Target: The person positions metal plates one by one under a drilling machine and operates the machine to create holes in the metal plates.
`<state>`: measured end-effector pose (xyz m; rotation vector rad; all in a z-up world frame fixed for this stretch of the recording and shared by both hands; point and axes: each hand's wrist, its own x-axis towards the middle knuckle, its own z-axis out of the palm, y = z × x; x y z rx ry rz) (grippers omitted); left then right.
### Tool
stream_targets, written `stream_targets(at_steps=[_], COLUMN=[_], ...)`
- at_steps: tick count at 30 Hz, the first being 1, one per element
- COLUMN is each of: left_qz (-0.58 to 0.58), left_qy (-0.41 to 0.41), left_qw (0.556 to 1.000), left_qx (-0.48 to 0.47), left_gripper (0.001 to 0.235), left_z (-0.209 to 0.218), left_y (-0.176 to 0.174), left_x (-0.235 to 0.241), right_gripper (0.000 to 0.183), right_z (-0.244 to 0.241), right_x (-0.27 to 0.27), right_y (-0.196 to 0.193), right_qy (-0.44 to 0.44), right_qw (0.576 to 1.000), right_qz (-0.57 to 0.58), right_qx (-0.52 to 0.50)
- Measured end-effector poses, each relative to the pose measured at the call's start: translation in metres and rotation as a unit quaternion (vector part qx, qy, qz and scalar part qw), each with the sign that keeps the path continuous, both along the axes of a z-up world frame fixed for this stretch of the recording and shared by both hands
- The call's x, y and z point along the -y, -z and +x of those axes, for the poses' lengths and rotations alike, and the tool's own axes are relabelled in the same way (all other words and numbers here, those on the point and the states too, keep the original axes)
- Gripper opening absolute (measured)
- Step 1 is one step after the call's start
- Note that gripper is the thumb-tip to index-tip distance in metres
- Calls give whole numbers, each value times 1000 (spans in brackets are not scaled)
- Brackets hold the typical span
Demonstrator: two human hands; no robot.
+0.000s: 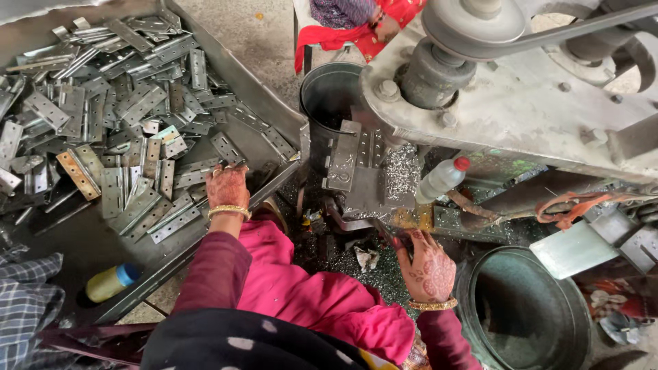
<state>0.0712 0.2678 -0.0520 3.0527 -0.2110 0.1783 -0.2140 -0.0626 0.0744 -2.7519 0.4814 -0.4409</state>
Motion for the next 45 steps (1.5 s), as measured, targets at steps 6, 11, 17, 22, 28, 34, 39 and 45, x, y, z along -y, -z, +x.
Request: stream_targets(at_steps=[6,11,17,22,28,34,39,45], left_qz=[17,21,-69,-81,-122,-299,-679,-524], left_qy=[-107,-92,-98,-143,-77,-129,73,231], left_qw=[989,988,984,980,956,919,724,757], left_qx=[98,124,134,109,256,222,95,-314], left_gripper=[70,39,33,16,35,29,18,38], left_z=[-37,-26,-26,-22,-53,-50,-48,-161], left_y=[-37,-4,15,33,-21,-30,-50,-61], left_x=[-11,-35,-48,-64,-44,-23,36,194], right_gripper=[28,29,28,28,29,30,40,46], right_z=[-6,-12,-14,-18,-27,-32,-30,-31], right_x=[4,4,6,8,10,14,28,48], right_y=[3,9,11,20,26,39,72,111], right_qy=[-15,-17,-7,-6,0,13,-25,29], right_qw=[1000,1000,1000,1000,999,996,998,960], right_qz=[24,21,21,19,47,66,18,278], right_qx=[-1,-6,5,8,-20,-58,61,34])
